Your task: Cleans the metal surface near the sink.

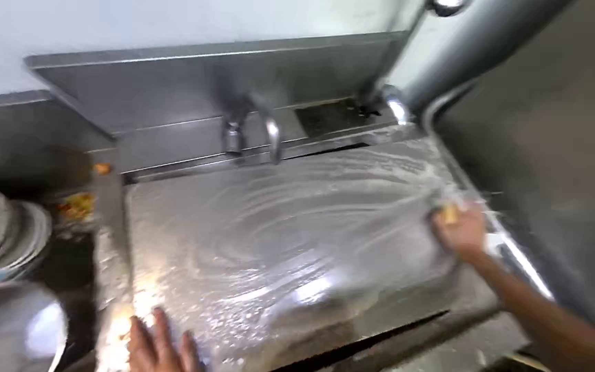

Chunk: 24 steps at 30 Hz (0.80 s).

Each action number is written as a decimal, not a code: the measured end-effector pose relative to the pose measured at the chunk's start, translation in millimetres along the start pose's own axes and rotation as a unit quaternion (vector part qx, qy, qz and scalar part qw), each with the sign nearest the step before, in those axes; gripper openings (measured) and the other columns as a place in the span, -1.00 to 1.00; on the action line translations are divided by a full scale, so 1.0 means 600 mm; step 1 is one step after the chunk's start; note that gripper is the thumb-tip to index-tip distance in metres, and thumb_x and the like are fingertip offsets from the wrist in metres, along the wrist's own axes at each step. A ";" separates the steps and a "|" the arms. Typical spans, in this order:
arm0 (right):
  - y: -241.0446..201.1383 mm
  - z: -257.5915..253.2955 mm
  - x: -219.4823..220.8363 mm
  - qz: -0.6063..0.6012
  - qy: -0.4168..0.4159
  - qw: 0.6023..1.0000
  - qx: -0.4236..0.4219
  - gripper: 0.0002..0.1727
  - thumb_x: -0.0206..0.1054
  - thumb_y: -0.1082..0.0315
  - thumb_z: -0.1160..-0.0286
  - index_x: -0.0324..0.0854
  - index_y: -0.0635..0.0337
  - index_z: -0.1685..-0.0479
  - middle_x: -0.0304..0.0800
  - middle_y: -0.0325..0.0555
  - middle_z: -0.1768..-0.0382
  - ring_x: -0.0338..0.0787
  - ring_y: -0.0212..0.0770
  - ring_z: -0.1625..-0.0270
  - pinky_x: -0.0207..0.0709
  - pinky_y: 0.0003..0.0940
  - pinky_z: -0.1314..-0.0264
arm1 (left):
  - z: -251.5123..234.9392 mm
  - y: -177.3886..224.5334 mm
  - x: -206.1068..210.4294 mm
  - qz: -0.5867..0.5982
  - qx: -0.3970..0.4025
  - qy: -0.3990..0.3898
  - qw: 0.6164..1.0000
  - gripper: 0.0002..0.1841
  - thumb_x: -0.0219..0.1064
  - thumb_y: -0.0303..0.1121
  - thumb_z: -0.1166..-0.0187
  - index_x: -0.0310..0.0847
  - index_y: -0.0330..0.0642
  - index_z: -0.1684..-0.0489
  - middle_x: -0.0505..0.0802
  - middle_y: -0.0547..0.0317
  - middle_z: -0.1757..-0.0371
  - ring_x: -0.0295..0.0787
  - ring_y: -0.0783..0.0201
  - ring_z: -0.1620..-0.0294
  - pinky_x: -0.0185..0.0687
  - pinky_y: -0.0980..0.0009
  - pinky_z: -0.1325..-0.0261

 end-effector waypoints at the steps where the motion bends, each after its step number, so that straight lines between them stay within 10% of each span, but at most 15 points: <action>1: -0.001 -0.052 0.005 0.027 0.009 0.999 0.016 -0.30 0.17 -0.02 -0.62 0.50 0.47 -0.48 0.29 0.61 -0.61 0.26 0.62 -0.67 0.16 0.56 -0.58 | 0.002 0.001 -0.004 0.008 -0.007 -0.004 1.000 -0.22 -0.19 0.12 -0.75 0.12 -0.27 -0.83 0.19 -0.56 -0.77 0.29 -0.52 -0.67 0.33 -0.34 -0.54; 5: -0.316 -0.127 0.056 -0.013 0.040 0.994 -0.105 -0.29 0.13 -0.07 -0.64 0.47 0.35 -0.55 0.38 0.48 -0.60 0.31 0.51 -0.68 0.23 0.43 -0.63 | -0.002 0.000 0.001 -0.003 -0.018 0.025 1.000 -0.19 -0.28 0.22 -0.73 0.23 -0.17 -0.80 0.29 -0.45 -0.76 0.42 -0.41 -0.63 0.45 -0.26 -0.46; 13: -0.926 0.072 0.166 -0.122 -0.038 0.904 -0.407 -0.37 0.07 -0.11 -0.66 0.57 0.03 -0.57 0.45 -0.02 -0.70 0.23 0.19 -0.81 0.03 0.22 -0.83 | 0.004 -0.016 0.007 0.046 -0.037 0.073 0.996 -0.20 -0.29 0.17 -0.76 0.28 -0.31 -0.75 0.41 -0.28 -0.74 0.42 -0.22 -0.69 0.37 -0.10 -0.65; 16: -0.996 0.173 0.172 -0.162 -0.043 0.872 -0.461 -0.44 0.19 -0.02 -0.55 0.63 0.00 -0.47 0.53 -0.11 -0.63 0.29 0.11 -0.78 0.16 0.13 -0.81 | 0.018 -0.026 -0.006 0.207 -0.092 0.115 0.967 -0.07 -0.34 0.25 -0.71 -0.04 -0.46 -0.82 0.37 -0.33 -0.75 0.48 -0.11 -0.66 0.51 -0.08 -0.53; 20: -0.940 0.411 0.151 -0.221 -0.211 0.805 -0.509 -0.44 0.35 0.18 -0.50 0.58 0.02 -0.54 0.45 -0.12 -0.70 0.13 0.09 -0.86 -0.04 0.08 -0.91 | 0.025 -0.066 -0.024 0.510 -0.180 0.168 0.824 0.13 -0.18 0.53 -0.54 -0.53 -0.16 -0.91 -0.12 -0.11 -0.92 -0.09 0.15 -0.89 0.06 0.15 -0.81; 24: -0.835 0.524 0.121 -0.276 -0.201 0.797 -0.498 -0.48 0.20 0.42 -0.61 0.56 0.06 -0.58 0.52 -0.17 -0.66 0.20 0.05 -0.85 -0.04 0.02 -0.93 | 0.022 -0.098 -0.045 0.480 -0.157 0.173 0.846 0.08 -0.33 0.46 -0.64 -0.50 -0.32 -0.89 -0.13 -0.28 -0.90 -0.19 0.06 -0.93 -0.08 0.18 -0.87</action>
Point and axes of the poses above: each hand's wrist, its own z-axis away from the middle knuckle, its own x-axis out of the palm, y = z × x, the point moved 4 cm from there along -z, towards the middle knuckle
